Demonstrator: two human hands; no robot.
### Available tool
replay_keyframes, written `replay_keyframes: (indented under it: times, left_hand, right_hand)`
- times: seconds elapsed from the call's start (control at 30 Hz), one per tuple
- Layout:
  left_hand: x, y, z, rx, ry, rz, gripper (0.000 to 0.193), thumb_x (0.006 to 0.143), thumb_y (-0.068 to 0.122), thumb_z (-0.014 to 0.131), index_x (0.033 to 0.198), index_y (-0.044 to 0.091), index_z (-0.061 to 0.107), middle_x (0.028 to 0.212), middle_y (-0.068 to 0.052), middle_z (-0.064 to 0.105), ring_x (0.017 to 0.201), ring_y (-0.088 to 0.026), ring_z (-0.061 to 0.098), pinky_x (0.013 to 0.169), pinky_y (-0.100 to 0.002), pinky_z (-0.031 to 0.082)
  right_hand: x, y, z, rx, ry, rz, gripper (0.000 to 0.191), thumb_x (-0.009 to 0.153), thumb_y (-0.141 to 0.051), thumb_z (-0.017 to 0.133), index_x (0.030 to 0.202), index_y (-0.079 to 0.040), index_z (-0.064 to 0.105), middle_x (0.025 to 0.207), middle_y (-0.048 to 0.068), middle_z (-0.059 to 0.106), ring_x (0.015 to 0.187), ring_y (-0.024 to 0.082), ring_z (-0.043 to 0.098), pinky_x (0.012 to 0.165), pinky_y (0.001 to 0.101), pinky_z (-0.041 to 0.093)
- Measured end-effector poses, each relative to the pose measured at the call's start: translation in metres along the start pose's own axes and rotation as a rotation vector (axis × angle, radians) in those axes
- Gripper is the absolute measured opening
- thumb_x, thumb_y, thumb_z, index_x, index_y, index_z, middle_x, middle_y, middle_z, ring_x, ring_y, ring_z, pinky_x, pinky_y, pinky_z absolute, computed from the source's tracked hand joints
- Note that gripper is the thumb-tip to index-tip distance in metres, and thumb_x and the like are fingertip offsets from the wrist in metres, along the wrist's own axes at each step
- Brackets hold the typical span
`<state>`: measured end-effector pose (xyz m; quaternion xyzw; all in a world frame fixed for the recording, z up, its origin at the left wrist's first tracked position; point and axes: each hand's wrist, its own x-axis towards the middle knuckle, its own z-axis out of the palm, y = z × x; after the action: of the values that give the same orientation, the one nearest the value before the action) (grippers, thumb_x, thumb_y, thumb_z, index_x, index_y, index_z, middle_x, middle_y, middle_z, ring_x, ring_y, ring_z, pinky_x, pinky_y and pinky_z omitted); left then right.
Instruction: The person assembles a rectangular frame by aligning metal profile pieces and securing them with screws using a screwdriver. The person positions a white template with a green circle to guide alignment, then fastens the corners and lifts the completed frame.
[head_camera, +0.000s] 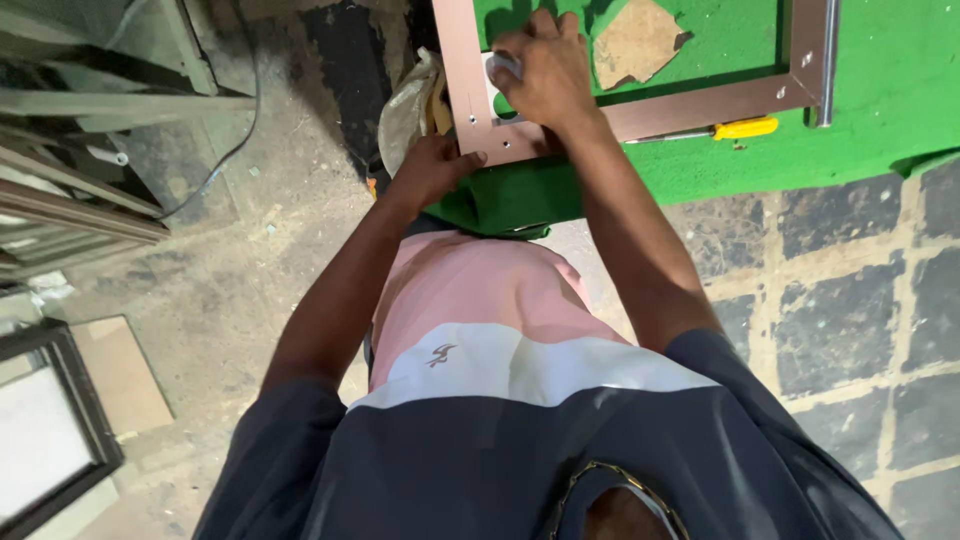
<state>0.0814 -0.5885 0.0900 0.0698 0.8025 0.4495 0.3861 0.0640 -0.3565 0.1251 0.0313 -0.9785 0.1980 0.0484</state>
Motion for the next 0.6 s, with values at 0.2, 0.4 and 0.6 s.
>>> replay_keyframes:
  times: [0.2, 0.4, 0.6]
  left_hand:
    - [0.003, -0.024, 0.017, -0.266, 0.051, 0.064, 0.028, 0.088, 0.030, 0.077, 0.083, 0.004, 0.068, 0.065, 0.000, 0.057, 0.059, -0.011, 0.056, 0.055, -0.029, 0.046]
    - [0.004, -0.033, 0.021, -0.357, 0.089, -0.038, 0.039, 0.088, 0.026, 0.079, 0.067, 0.007, 0.052, 0.062, -0.002, 0.054, 0.053, -0.011, 0.050, 0.048, -0.029, 0.042]
    - [-0.002, -0.028, 0.020, -0.369, 0.121, -0.011, 0.042, 0.093, 0.024, 0.080, 0.072, 0.001, 0.050, 0.066, -0.006, 0.052, 0.058, -0.015, 0.052, 0.054, -0.032, 0.043]
  right_hand:
    - [-0.009, -0.012, 0.023, -0.030, 0.077, 0.139, 0.033, 0.079, -0.034, 0.080, 0.109, -0.019, 0.079, 0.115, 0.014, 0.060, 0.107, 0.042, 0.048, 0.088, 0.0542, 0.045]
    - [-0.060, 0.013, 0.007, 0.246, 0.388, 0.139, 0.034, 0.086, -0.020, 0.077, 0.118, -0.010, 0.076, 0.128, 0.014, 0.062, 0.121, 0.038, 0.056, 0.105, 0.0480, 0.047]
    - [-0.163, 0.070, -0.039, -0.056, 0.645, 0.513, 0.027, 0.089, -0.011, 0.076, 0.116, -0.008, 0.071, 0.127, 0.011, 0.063, 0.121, 0.036, 0.058, 0.106, 0.0492, 0.045]
